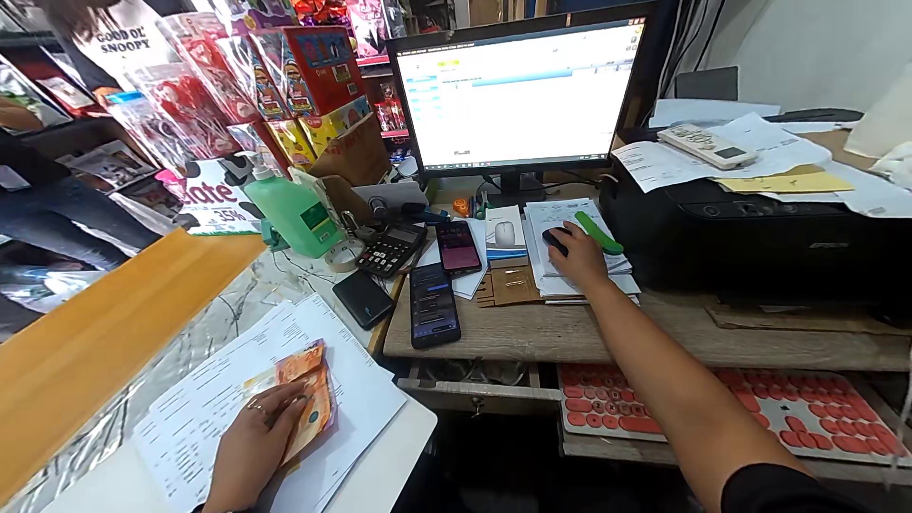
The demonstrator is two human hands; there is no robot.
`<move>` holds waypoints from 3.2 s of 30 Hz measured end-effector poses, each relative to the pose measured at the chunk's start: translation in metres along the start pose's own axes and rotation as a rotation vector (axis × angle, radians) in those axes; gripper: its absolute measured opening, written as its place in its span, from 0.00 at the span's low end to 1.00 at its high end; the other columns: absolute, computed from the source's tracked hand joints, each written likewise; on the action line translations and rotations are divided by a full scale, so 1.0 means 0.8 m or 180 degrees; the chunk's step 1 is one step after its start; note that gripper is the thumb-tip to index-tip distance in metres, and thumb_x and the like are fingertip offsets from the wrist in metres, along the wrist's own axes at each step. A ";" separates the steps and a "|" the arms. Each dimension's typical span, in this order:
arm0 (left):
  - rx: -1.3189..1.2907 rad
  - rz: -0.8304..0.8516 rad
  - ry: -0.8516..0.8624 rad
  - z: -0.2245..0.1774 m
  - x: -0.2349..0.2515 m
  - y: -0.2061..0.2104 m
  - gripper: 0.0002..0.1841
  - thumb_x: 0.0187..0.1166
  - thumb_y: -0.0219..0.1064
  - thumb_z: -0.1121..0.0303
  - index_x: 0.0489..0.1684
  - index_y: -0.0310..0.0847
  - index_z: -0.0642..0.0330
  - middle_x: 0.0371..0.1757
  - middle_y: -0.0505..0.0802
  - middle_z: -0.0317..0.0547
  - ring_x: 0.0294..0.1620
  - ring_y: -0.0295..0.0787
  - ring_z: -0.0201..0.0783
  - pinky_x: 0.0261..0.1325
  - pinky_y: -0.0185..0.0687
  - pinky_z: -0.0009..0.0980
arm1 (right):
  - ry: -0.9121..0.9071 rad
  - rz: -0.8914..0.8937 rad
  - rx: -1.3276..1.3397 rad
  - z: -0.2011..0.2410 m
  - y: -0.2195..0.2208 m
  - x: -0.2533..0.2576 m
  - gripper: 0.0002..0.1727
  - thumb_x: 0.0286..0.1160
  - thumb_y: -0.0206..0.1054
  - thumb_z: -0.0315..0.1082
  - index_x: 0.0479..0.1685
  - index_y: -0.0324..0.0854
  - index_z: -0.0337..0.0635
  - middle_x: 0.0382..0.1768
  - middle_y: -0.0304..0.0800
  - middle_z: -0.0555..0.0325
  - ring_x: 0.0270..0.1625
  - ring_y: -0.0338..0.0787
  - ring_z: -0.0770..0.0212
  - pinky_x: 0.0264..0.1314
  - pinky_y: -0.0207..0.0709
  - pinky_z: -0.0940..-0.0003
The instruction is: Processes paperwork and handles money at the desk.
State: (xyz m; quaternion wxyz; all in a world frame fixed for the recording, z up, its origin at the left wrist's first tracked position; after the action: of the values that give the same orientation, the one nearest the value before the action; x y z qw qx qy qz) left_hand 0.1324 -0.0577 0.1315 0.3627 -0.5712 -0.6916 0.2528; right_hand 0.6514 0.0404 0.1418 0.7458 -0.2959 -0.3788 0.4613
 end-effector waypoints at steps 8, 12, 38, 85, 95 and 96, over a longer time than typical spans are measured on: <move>0.0006 0.0023 -0.0016 -0.001 -0.001 -0.001 0.12 0.79 0.67 0.77 0.56 0.89 0.69 0.63 0.88 0.68 0.59 0.87 0.60 0.64 0.77 0.58 | 0.0270 -0.0013 -0.0082 0.002 0.000 0.002 0.23 0.85 0.64 0.37 0.77 0.80 0.43 0.86 0.67 0.39 0.80 0.73 0.32 0.79 0.59 0.32; -0.0010 0.0042 -0.0050 -0.002 0.000 -0.002 0.12 0.79 0.67 0.76 0.56 0.89 0.69 0.63 0.88 0.68 0.60 0.87 0.59 0.64 0.77 0.58 | 0.0391 -0.0024 -0.0138 0.003 0.000 0.003 0.23 0.86 0.63 0.36 0.77 0.80 0.43 0.86 0.67 0.40 0.81 0.73 0.32 0.80 0.60 0.33; -0.0024 0.0318 0.0103 0.009 0.003 -0.007 0.15 0.80 0.65 0.75 0.60 0.85 0.75 0.65 0.86 0.73 0.61 0.87 0.54 0.66 0.79 0.47 | 0.0177 0.0070 -0.0064 0.003 0.003 0.001 0.24 0.85 0.63 0.39 0.78 0.80 0.46 0.85 0.68 0.40 0.79 0.75 0.34 0.77 0.62 0.33; 0.0139 0.0526 -0.1205 -0.003 0.001 -0.075 0.30 0.82 0.70 0.60 0.74 0.74 0.78 0.66 0.85 0.74 0.71 0.80 0.69 0.76 0.67 0.65 | -0.2877 0.2363 0.0480 0.365 0.085 -0.172 0.18 0.83 0.65 0.31 0.67 0.85 0.32 0.60 0.90 0.36 0.60 0.91 0.40 0.67 0.80 0.43; -0.0085 0.0476 -0.1783 -0.013 0.011 -0.054 0.31 0.75 0.74 0.62 0.74 0.74 0.73 0.65 0.86 0.72 0.70 0.82 0.65 0.73 0.74 0.62 | -0.1930 0.3093 -0.0004 0.429 0.187 -0.169 0.22 0.79 0.71 0.37 0.63 0.82 0.27 0.64 0.85 0.29 0.71 0.83 0.34 0.77 0.70 0.37; -0.0181 0.0512 -0.1786 -0.019 0.013 -0.057 0.32 0.76 0.73 0.62 0.77 0.71 0.72 0.68 0.85 0.72 0.72 0.81 0.64 0.75 0.73 0.60 | -0.1839 0.3033 0.0284 0.422 0.189 -0.164 0.23 0.80 0.71 0.38 0.63 0.82 0.26 0.63 0.86 0.29 0.70 0.84 0.35 0.77 0.70 0.38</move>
State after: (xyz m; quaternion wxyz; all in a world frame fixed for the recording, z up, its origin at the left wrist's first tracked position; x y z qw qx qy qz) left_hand 0.1157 -0.0589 0.1775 0.1200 -0.5418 -0.7242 0.4094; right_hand 0.2604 0.0118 0.1655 0.3325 -0.2642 -0.3722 0.8253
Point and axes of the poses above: each hand's wrist, its own x-axis towards the middle knuckle, its own y-axis out of the palm, z = x × y, the point moved 1 cm from there along x, towards the middle knuckle
